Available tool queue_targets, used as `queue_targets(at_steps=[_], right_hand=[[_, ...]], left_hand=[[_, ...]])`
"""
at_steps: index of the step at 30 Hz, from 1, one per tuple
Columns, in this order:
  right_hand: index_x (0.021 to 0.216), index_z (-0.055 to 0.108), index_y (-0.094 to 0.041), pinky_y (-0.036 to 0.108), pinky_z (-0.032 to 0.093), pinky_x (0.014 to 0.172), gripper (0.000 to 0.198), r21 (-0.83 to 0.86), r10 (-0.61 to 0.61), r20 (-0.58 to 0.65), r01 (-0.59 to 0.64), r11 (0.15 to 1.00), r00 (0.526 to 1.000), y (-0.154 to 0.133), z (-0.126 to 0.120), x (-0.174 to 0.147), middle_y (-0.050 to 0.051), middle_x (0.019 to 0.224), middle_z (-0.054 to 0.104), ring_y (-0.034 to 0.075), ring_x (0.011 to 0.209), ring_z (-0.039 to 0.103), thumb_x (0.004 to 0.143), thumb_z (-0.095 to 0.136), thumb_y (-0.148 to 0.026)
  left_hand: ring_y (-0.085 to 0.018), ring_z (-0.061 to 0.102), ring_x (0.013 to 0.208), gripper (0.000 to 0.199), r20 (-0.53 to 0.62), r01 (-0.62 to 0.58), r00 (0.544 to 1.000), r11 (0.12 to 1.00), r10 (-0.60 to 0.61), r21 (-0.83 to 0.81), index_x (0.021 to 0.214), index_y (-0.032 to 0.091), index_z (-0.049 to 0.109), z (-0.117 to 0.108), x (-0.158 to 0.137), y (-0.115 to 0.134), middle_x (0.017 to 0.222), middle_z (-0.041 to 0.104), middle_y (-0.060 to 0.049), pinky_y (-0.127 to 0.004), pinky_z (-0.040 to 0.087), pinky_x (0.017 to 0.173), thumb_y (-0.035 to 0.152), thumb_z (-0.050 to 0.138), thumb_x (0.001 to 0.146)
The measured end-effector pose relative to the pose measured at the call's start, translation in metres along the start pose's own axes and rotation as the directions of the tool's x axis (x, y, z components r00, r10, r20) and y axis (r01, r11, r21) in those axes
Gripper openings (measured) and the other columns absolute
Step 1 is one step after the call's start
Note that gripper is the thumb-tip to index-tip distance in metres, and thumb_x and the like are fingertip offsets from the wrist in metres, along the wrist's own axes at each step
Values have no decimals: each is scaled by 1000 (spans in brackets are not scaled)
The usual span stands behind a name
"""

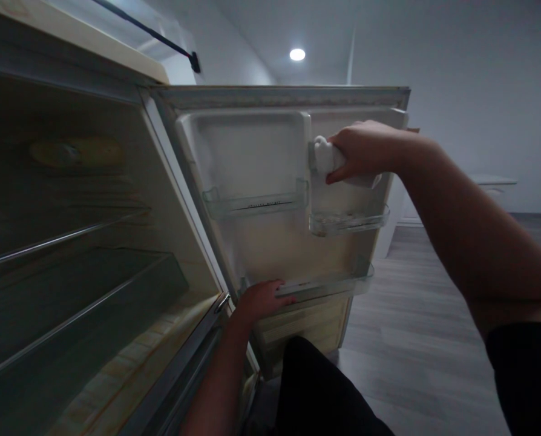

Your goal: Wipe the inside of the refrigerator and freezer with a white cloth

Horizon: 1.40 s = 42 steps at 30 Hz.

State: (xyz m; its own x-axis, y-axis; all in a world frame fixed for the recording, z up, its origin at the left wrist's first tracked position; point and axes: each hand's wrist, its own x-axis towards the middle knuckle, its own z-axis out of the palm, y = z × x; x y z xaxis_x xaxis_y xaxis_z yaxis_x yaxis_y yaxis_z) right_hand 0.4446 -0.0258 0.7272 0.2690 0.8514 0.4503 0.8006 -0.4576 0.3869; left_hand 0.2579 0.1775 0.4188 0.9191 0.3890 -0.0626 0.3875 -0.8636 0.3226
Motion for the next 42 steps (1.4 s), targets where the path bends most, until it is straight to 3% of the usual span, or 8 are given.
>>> queue_targets(at_steps=[10, 15, 20, 28, 31, 34, 39, 42], right_hand=[[91, 78, -14, 31, 45, 67, 61, 176, 88, 141, -113, 978, 986, 66, 29, 13, 2, 68, 65, 16, 65, 59, 71, 86, -71], [79, 72, -16, 33, 44, 65, 47, 153, 224, 153, -247, 957, 962, 80, 33, -1, 3, 69, 66, 16, 62, 58, 71, 90, -59], [87, 71, -20, 41, 50, 83, 50, 224, 101, -171, -61, 973, 980, 67, 48, -7, 7, 75, 67, 29, 85, 66, 68, 89, -62], [123, 68, -20, 57, 43, 110, 41, 167, -49, -588, 181, 969, 807, 23, 88, -21, 16, 129, 68, 37, 126, 59, 97, 59, -51], [133, 67, -27, 57, 39, 118, 37, 7, -363, -552, 440, 898, 751, 8, 102, -20, 11, 135, 67, 32, 136, 54, 105, 44, -33], [137, 67, -30, 47, 49, 109, 45, -75, -595, -420, 627, 775, 685, 5, 114, -16, 8, 128, 71, 25, 123, 63, 107, 33, -23], [134, 66, -22, 42, 53, 99, 41, 84, -445, -551, 577, 812, 706, 13, 128, -18, 14, 125, 70, 26, 115, 64, 102, 41, -28], [109, 68, -18, 39, 53, 87, 31, 260, -298, -533, 489, 833, 792, 21, 129, -24, 15, 104, 71, 26, 96, 66, 100, 44, -35]], left_hand=[[-35, 69, 125, 80, -24, -6, 1000, 999, 7, 39, 144, 24, 64, 0, 7, 7, 139, 72, -12, -41, 51, 104, 82, 51, 90], [-36, 69, 125, 82, -28, -34, 999, 998, 35, 46, 144, 22, 64, 2, 9, 2, 138, 73, -15, -44, 52, 103, 82, 45, 92], [-35, 69, 126, 81, -32, -27, 999, 999, 28, 42, 144, 23, 64, 3, 9, 1, 140, 72, -14, -42, 51, 104, 82, 49, 91], [-35, 69, 126, 80, -4, -11, 1000, 999, 11, 32, 147, 22, 63, -3, 5, 5, 139, 72, -13, -42, 51, 104, 78, 52, 90], [-33, 69, 127, 79, 17, 7, 1000, 1000, -7, 0, 149, 24, 61, -4, 4, 4, 140, 72, -12, -40, 51, 103, 76, 55, 90], [-31, 68, 129, 80, 24, 20, 1000, 999, -19, -40, 148, 24, 61, -3, 2, 2, 142, 71, -10, -37, 52, 102, 76, 58, 87], [-30, 68, 129, 82, 20, 26, 1000, 998, -24, -64, 148, 25, 61, -2, 0, -2, 142, 72, -10, -36, 52, 102, 76, 63, 85], [-30, 68, 130, 83, 18, 34, 999, 996, -33, -81, 149, 25, 61, -1, -2, -3, 143, 71, -9, -36, 52, 102, 77, 65, 84]])
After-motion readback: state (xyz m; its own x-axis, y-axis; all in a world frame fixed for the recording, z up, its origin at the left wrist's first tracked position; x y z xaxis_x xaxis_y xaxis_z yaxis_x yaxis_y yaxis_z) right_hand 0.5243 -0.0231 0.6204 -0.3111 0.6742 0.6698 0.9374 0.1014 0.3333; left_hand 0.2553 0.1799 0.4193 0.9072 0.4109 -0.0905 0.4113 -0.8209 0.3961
